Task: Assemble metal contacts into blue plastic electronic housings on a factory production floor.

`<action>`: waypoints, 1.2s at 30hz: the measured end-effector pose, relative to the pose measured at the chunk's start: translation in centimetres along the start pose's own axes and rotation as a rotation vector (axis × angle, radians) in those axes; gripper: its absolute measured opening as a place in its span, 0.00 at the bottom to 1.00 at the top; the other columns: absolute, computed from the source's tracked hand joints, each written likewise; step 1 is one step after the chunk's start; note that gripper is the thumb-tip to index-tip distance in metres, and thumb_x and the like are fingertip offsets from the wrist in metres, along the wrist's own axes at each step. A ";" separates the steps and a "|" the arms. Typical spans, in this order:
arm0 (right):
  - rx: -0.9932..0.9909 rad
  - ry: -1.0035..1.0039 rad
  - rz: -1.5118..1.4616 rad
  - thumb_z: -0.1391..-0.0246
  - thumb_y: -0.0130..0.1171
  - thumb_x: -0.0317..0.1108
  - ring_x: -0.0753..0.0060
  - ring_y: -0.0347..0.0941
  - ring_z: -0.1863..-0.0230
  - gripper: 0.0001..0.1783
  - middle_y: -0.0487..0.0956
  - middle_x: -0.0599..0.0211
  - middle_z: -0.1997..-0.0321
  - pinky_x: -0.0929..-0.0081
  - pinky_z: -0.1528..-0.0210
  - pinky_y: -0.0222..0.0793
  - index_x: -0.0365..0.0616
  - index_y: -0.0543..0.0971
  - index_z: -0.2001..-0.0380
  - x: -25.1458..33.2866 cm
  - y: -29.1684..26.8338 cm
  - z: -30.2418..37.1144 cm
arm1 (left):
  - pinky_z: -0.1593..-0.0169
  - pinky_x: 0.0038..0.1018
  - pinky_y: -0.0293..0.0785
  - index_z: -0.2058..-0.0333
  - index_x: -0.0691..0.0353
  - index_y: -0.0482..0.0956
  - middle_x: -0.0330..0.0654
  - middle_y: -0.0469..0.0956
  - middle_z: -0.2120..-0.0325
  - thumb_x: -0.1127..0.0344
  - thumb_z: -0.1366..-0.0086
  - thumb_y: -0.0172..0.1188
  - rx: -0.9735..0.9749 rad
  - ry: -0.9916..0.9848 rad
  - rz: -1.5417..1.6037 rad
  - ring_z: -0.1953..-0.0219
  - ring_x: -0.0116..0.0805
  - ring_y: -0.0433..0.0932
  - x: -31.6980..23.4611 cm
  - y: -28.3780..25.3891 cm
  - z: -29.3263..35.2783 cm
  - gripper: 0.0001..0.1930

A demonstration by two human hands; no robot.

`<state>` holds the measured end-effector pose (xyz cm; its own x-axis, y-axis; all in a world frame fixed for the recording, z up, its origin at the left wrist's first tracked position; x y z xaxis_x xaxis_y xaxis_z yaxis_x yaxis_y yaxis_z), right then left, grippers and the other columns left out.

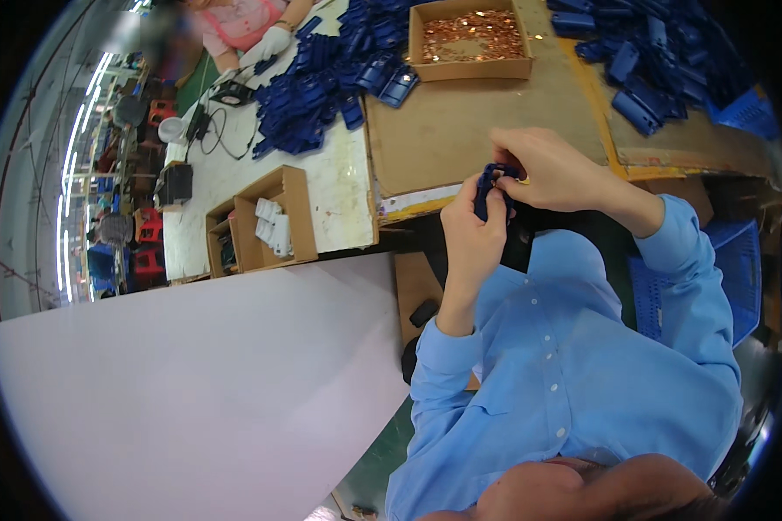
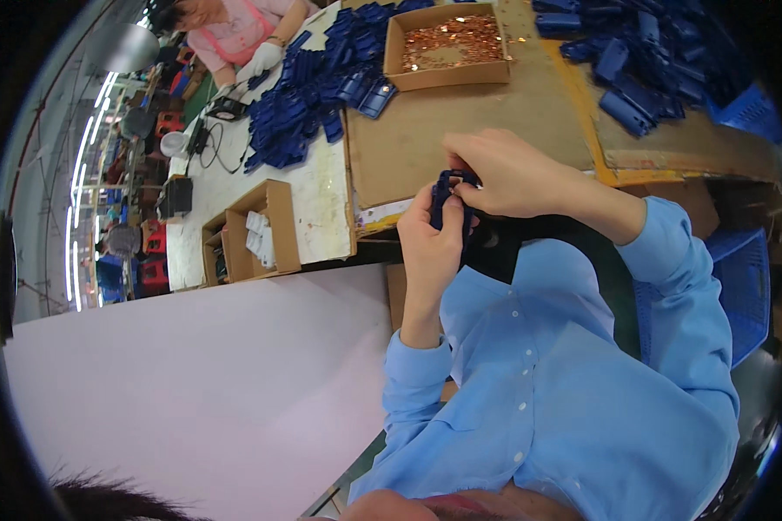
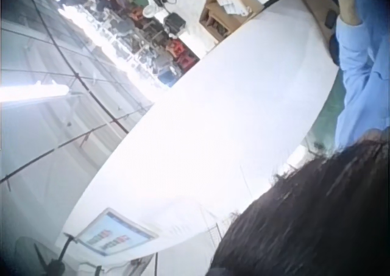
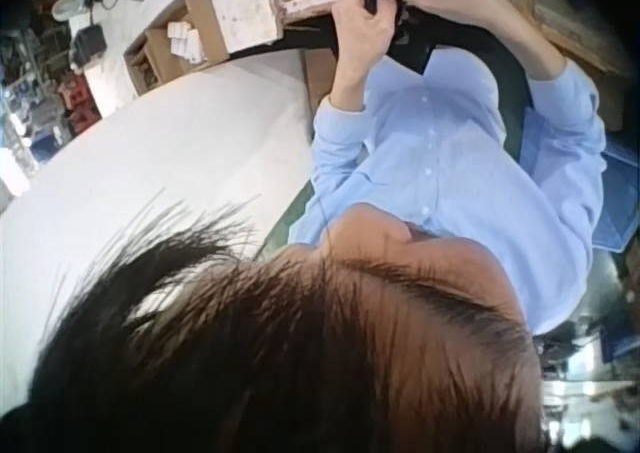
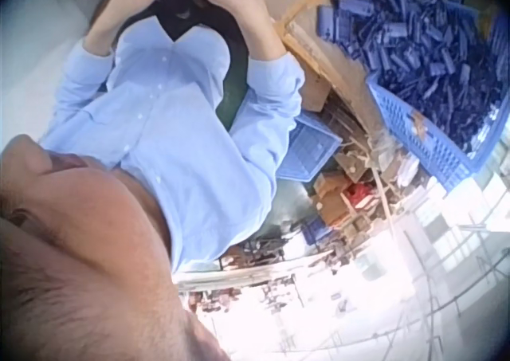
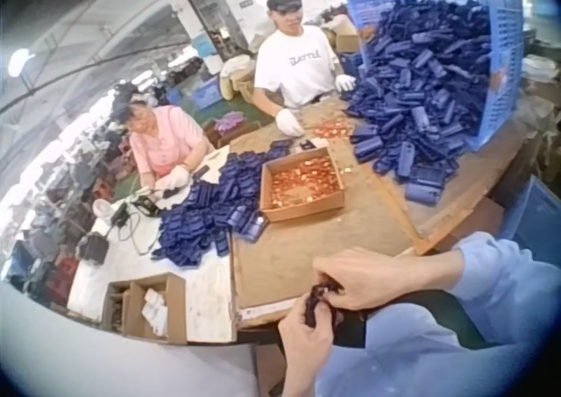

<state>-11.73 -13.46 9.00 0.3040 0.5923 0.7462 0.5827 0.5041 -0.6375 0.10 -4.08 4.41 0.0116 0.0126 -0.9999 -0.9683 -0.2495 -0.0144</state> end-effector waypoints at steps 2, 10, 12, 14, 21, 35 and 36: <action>0.021 -0.012 -0.007 0.55 0.61 0.30 0.44 0.72 0.69 0.11 0.76 0.51 0.74 0.54 0.68 0.64 0.38 0.70 0.71 0.1 0.1 -0.6 | 0.69 0.21 0.73 0.57 0.70 0.76 0.39 0.79 0.73 0.71 0.32 0.52 -0.048 0.014 -0.052 0.74 0.23 0.77 -0.2 -0.4 -0.3 0.09; -0.096 -0.036 0.036 0.53 0.61 0.32 0.44 0.75 0.65 0.12 0.77 0.53 0.70 0.53 0.64 0.69 0.40 0.72 0.67 -3.1 2.6 -3.8 | 0.71 0.28 0.72 0.65 0.69 0.77 0.47 0.78 0.80 0.72 0.37 0.56 -0.130 0.073 -0.305 0.78 0.35 0.78 0.9 -2.8 -4.3 0.06; -0.154 -0.007 0.044 0.52 0.61 0.33 0.44 0.74 0.65 0.12 0.76 0.52 0.70 0.52 0.65 0.69 0.41 0.72 0.65 -4.0 2.9 -4.2 | 0.71 0.28 0.71 0.66 0.69 0.78 0.47 0.78 0.79 0.71 0.38 0.56 -0.139 0.084 -0.338 0.78 0.36 0.77 1.3 -2.8 -6.0 0.07; -0.207 -0.009 0.039 0.51 0.62 0.31 0.48 0.74 0.63 0.13 0.76 0.55 0.66 0.58 0.62 0.70 0.40 0.73 0.63 -5.1 3.3 -4.6 | 0.68 0.30 0.72 0.64 0.69 0.79 0.48 0.78 0.78 0.69 0.40 0.58 -0.152 0.075 -0.470 0.75 0.35 0.77 0.6 -3.1 -7.1 0.09; -0.394 0.007 0.224 0.49 0.63 0.35 0.50 0.70 0.54 0.16 0.72 0.55 0.58 0.60 0.53 0.69 0.41 0.72 0.60 -12.4 -4.2 -3.5 | 0.63 0.26 0.74 0.54 0.69 0.73 0.45 0.79 0.68 0.67 0.38 0.63 -0.448 0.235 -0.726 0.67 0.31 0.77 1.4 -17.1 -18.9 0.17; -0.097 0.276 1.184 0.54 0.61 0.25 0.61 0.68 0.45 0.28 0.73 0.64 0.51 0.64 0.46 0.66 0.45 0.70 0.46 -28.3 -17.3 -7.3 | 0.51 0.44 0.70 0.51 0.56 0.79 0.52 0.78 0.58 0.54 0.39 0.57 -0.724 0.394 -1.716 0.53 0.53 0.74 1.3 -25.6 -29.8 0.20; -0.077 0.286 1.164 0.52 0.58 0.24 0.60 0.68 0.45 0.27 0.74 0.62 0.53 0.63 0.45 0.66 0.46 0.70 0.46 -28.9 -17.1 -7.4 | 0.49 0.44 0.69 0.51 0.56 0.79 0.53 0.77 0.56 0.53 0.39 0.57 -0.742 0.325 -1.679 0.51 0.54 0.72 1.4 -25.3 -29.7 0.20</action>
<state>-24.89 -43.84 -0.23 0.8289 0.5013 -0.2483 -0.1121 -0.2860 -0.9516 32.02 -26.48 3.12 0.8468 0.5222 0.1010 0.3962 -0.4925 -0.7749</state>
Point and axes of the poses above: each hand's wrist, its own z-axis away from the middle knuckle, its own y-axis out of the palm, x = y × z, the point moved 3 cm from there along -z, towards the middle knuckle
